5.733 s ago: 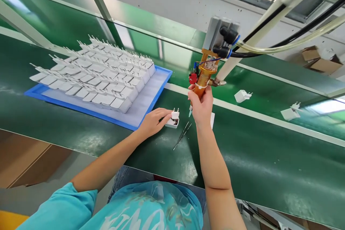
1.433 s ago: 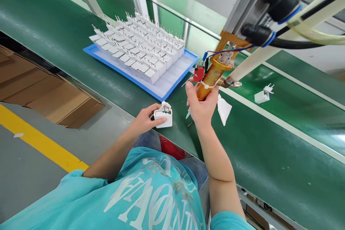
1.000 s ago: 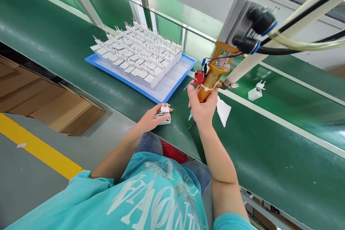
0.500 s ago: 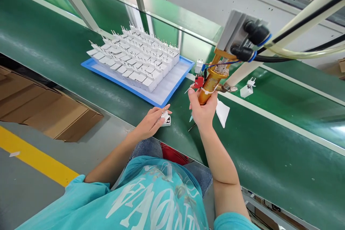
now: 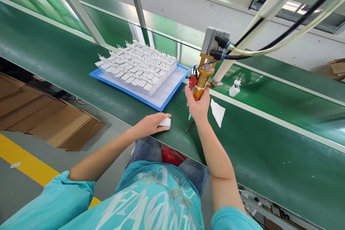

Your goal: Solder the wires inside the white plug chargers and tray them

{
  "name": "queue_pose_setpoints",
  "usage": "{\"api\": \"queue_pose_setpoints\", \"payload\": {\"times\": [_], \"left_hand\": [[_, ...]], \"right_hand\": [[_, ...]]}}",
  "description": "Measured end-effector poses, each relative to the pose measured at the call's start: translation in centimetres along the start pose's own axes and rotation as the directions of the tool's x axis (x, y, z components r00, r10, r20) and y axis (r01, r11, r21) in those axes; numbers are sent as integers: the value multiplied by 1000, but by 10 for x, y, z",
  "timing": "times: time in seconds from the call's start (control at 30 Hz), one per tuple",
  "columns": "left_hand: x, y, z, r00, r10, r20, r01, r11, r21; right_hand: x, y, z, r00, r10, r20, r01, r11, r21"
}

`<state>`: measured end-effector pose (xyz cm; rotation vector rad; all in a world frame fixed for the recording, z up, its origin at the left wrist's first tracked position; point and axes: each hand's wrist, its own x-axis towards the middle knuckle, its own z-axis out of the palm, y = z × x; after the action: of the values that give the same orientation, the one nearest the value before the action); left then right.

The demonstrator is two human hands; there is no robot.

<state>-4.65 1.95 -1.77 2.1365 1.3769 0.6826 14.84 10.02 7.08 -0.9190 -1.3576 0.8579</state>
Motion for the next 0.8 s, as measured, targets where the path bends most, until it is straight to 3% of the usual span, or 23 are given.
{"api": "queue_pose_setpoints", "payload": {"times": [0.1, 0.17, 0.23, 0.3, 0.4, 0.5, 0.6, 0.7, 0.77, 0.8], "left_hand": [[1, 5, 3, 995, -86, -40, 79, 985, -151], [2, 14, 8, 966, -231, -118, 169, 906, -389], [4, 26, 13, 898, -414, -150, 203, 691, -694], [8, 38, 16, 832, -546, -97, 147, 387, -910], [21, 54, 12, 813, -580, 42, 76, 35, -996], [39, 58, 0, 807, -578, 124, 53, -137, -989], [58, 53, -13, 798, -590, 123, 18, -181, -983], [71, 42, -21, 833, -547, 86, -6, -165, -986], [78, 32, -22, 854, -517, 49, 4, -88, -996], [83, 28, -22, 860, -509, 12, 33, 31, -999]], "right_hand": [[9, 2, -8, 998, 11, 62, -10, 1000, -15], [17, 0, -16, 989, 27, 148, -22, 999, -37], [25, -3, -27, 967, 58, 247, -36, 995, -92], [32, -6, -40, 940, 106, 323, -53, 984, -169], [38, -9, -59, 925, 159, 346, -66, 961, -267], [41, -9, -77, 927, 181, 328, -58, 934, -352], [43, -9, -90, 927, 206, 315, -63, 911, -409], [44, -8, -96, 935, 221, 276, -81, 894, -440], [45, -7, -99, 941, 227, 249, -96, 890, -447], [45, -7, -100, 941, 234, 243, -106, 888, -448]]}}
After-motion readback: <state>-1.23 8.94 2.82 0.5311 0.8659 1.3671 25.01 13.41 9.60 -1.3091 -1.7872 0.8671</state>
